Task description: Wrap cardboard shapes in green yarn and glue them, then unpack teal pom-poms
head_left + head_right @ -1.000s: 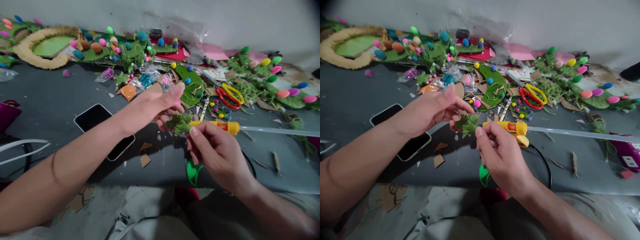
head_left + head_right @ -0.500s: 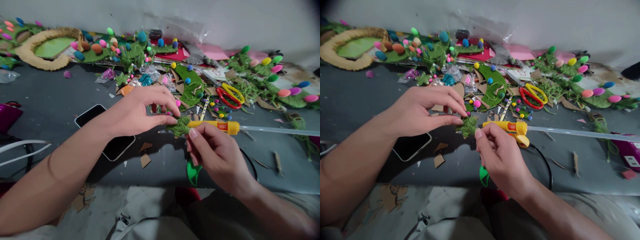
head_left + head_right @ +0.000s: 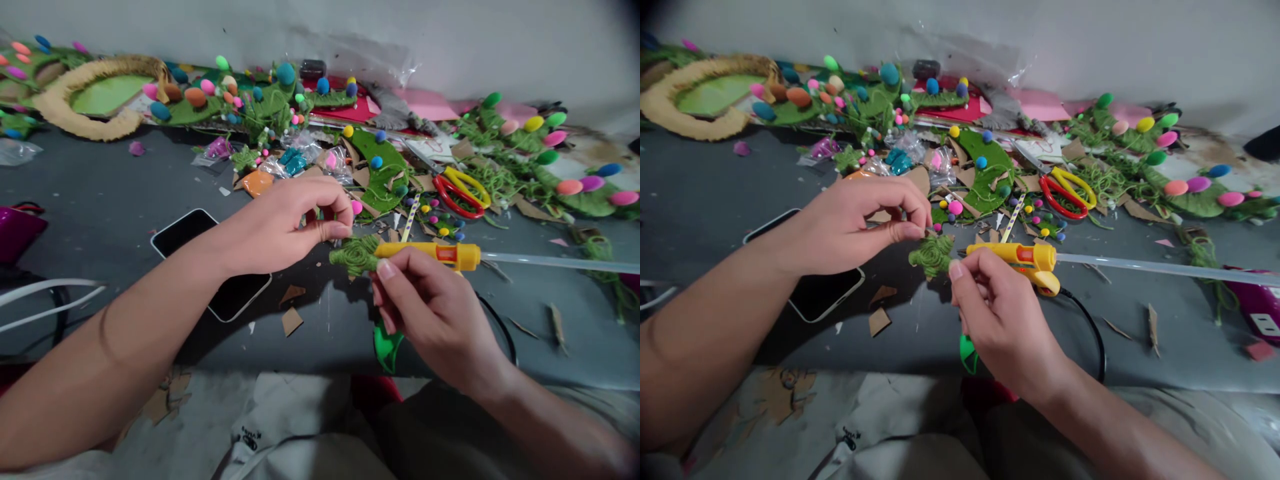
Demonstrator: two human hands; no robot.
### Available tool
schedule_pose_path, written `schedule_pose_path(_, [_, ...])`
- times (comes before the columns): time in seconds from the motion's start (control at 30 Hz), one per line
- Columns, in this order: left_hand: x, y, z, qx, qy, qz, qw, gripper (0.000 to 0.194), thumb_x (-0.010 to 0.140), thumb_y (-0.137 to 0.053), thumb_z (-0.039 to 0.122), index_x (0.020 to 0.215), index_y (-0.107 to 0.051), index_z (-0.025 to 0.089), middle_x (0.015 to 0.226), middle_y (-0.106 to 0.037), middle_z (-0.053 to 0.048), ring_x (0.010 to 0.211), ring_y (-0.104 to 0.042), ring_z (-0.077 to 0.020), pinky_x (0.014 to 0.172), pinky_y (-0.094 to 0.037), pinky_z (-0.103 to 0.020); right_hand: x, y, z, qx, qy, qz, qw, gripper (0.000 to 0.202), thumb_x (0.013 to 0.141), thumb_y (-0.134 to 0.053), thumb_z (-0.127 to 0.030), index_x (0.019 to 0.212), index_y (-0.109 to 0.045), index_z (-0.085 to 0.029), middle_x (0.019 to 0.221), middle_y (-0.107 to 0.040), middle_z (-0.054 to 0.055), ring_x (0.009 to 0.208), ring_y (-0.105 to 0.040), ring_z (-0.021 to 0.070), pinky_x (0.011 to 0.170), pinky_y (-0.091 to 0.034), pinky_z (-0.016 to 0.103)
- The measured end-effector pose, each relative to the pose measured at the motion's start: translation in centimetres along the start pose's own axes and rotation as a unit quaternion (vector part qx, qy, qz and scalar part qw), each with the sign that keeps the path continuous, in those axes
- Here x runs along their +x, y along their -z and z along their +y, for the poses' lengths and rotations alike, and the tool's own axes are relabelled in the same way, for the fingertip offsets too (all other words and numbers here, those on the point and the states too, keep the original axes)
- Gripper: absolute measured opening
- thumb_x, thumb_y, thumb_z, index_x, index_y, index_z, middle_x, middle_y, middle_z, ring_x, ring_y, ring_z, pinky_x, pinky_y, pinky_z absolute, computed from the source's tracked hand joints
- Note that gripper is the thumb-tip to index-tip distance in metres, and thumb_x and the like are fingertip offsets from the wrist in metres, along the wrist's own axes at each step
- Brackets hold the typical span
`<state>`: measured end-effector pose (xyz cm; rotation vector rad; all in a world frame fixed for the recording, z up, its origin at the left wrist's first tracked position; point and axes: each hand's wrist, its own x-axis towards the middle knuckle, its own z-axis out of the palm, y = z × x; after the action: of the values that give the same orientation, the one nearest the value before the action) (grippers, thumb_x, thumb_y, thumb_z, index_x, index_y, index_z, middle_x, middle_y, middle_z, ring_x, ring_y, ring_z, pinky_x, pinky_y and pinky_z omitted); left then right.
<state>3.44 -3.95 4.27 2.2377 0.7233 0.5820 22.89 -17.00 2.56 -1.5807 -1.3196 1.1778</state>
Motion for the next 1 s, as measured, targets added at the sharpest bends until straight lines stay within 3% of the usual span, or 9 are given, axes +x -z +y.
schedule_pose_path(0.2, [-0.1,0.0,-0.3,-0.027,0.028,0.024,0.999,0.012,0.096,-0.060,0.027,0.086,-0.063,0.021,0.091,-0.067,-0.003,0.082,-0.061,-0.0165,0.072,-0.047,-0.031,0.1,0.0,0.2,0.008,0.000,0.000,1.000,0.033,0.100,-0.057,-0.048,0.078,-0.054,-0.023,0.064,-0.056,-0.002,0.049,-0.052,0.0098,0.043,-0.041,0.024])
schedule_pose_path(0.37, [-0.1,0.1,-0.6,-0.094,0.068,0.110,0.987,0.011,0.094,-0.065,0.029,0.087,-0.061,0.022,0.084,-0.068,-0.003,0.075,-0.066,-0.0169,0.070,-0.053,-0.034,0.0,-0.1,0.5,0.016,-0.002,-0.007,1.000,0.032,0.099,-0.057,-0.048,0.080,-0.054,-0.023,0.067,-0.058,-0.002,0.049,-0.052,0.0101,0.043,-0.041,0.025])
schedule_pose_path(0.5, [-0.1,0.5,-0.6,-0.088,0.072,0.180,0.977,0.007,0.093,-0.068,0.028,0.090,-0.066,0.021,0.082,-0.071,-0.001,0.074,-0.068,-0.0146,0.070,-0.056,-0.031,0.0,-0.1,0.5,0.007,0.002,-0.008,1.000,0.032,0.100,-0.057,-0.048,0.079,-0.054,-0.024,0.066,-0.058,-0.001,0.049,-0.052,0.0109,0.043,-0.042,0.025])
schedule_pose_path(0.6, [-0.1,0.8,-0.9,-0.117,0.048,0.208,0.970,0.020,0.090,-0.073,0.027,0.109,-0.067,0.024,0.083,-0.073,0.004,0.076,-0.070,-0.0136,0.076,-0.058,-0.032,0.0,0.0,0.5,0.010,0.005,-0.006,1.000,0.032,0.100,-0.057,-0.048,0.079,-0.054,-0.024,0.067,-0.058,-0.001,0.049,-0.052,0.0110,0.043,-0.042,0.025])
schedule_pose_path(0.7, [-0.1,1.1,-1.5,-0.110,0.047,0.221,0.968,0.032,0.089,-0.075,0.030,0.120,-0.067,0.028,0.087,-0.075,0.006,0.081,-0.069,-0.0135,0.079,-0.058,-0.033,0.0,0.0,0.6,0.013,0.005,-0.005,1.000,0.031,0.100,-0.057,-0.048,0.080,-0.055,-0.024,0.068,-0.059,-0.001,0.050,-0.053,0.0105,0.044,-0.042,0.025])
schedule_pose_path(0.87, [0.1,1.3,-2.2,-0.081,0.034,0.223,0.971,0.023,0.085,-0.078,0.034,0.106,-0.077,0.024,0.094,-0.076,0.003,0.088,-0.068,-0.0138,0.086,-0.057,-0.033,0.0,0.0,0.4,0.025,0.001,-0.003,1.000,0.032,0.100,-0.057,-0.047,0.079,-0.054,-0.023,0.067,-0.058,-0.002,0.049,-0.052,0.0091,0.043,-0.042,0.023])
schedule_pose_path(1.0, [0.1,0.8,-1.9,-0.071,0.066,0.190,0.977,0.015,0.091,-0.068,0.031,0.102,-0.077,0.026,0.083,-0.071,0.001,0.075,-0.064,-0.0136,0.073,-0.054,-0.032,0.1,0.2,0.3,0.034,0.008,0.003,0.999,0.033,0.100,-0.057,-0.046,0.077,-0.054,-0.022,0.066,-0.057,-0.002,0.048,-0.052,0.0090,0.044,-0.043,0.023])
